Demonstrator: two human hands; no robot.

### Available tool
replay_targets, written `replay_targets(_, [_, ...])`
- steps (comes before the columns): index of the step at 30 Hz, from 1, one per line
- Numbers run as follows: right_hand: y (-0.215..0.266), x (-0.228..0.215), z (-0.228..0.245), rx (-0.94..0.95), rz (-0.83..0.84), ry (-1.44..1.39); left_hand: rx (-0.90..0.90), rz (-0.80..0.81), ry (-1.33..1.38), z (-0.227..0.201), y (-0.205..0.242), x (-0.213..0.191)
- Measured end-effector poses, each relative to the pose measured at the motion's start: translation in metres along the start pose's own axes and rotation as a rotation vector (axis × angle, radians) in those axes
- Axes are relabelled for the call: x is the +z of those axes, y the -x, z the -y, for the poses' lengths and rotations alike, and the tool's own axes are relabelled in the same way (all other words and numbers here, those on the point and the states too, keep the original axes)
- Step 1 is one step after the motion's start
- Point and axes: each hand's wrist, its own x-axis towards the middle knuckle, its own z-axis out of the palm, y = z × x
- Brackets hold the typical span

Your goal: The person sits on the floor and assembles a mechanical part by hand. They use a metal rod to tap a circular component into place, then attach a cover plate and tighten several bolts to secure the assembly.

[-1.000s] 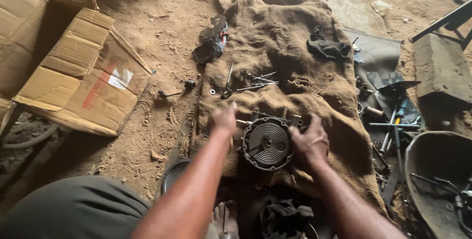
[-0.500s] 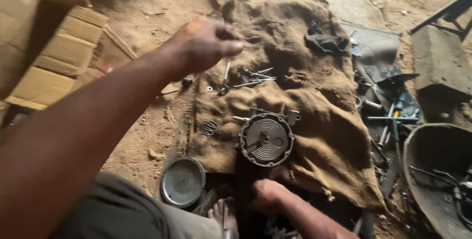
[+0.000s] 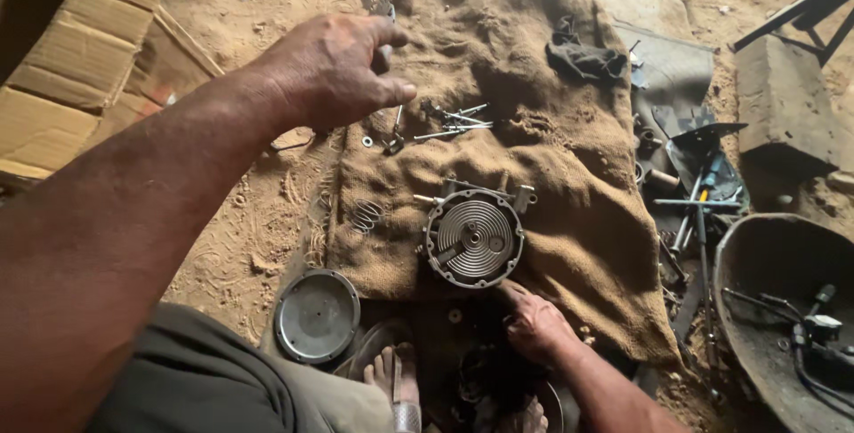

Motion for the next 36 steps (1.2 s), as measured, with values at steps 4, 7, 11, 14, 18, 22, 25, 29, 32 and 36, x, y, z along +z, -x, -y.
replay_targets(4, [0.001,-0.001,0.006,-0.057,-0.095,0.012,-0.048,0.022,-0.043,0.01,0.0,0.0])
replay_targets(7, [-0.002,0.012,0.012,-0.548,-0.267,0.267,-0.086,0.054,-0.016,0.012,0.0,-0.003])
replay_targets(11, [0.002,0.02,0.028,-0.177,0.082,0.206,-0.117,0.075,0.011,0.019,0.001,-0.002])
replay_targets(14, [0.008,0.018,0.05,-0.243,0.07,0.257,-0.115,0.074,0.001,0.025,0.003,-0.002])
replay_targets(18, [0.005,0.026,0.079,-0.372,0.007,0.087,-0.126,0.061,0.027,0.025,0.003,-0.007])
replay_targets(22, [-0.018,0.073,0.113,-0.448,0.056,0.022,-0.135,0.062,0.008,0.02,0.003,-0.013])
replay_targets(25, [-0.048,0.104,0.139,-0.428,0.023,-0.112,-0.148,0.082,-0.019,0.014,-0.002,-0.013])
replay_targets(29, [-0.071,0.131,0.169,-0.049,0.054,-0.357,-0.17,0.12,0.015,0.018,-0.006,-0.01])
replay_targets(32, [-0.073,0.137,0.183,0.085,0.056,-0.418,-0.202,0.144,0.041,0.02,-0.009,-0.008])
replay_targets(36, [-0.071,0.135,0.195,0.141,-0.001,-0.536,-0.248,0.118,0.035,0.021,-0.013,-0.01])
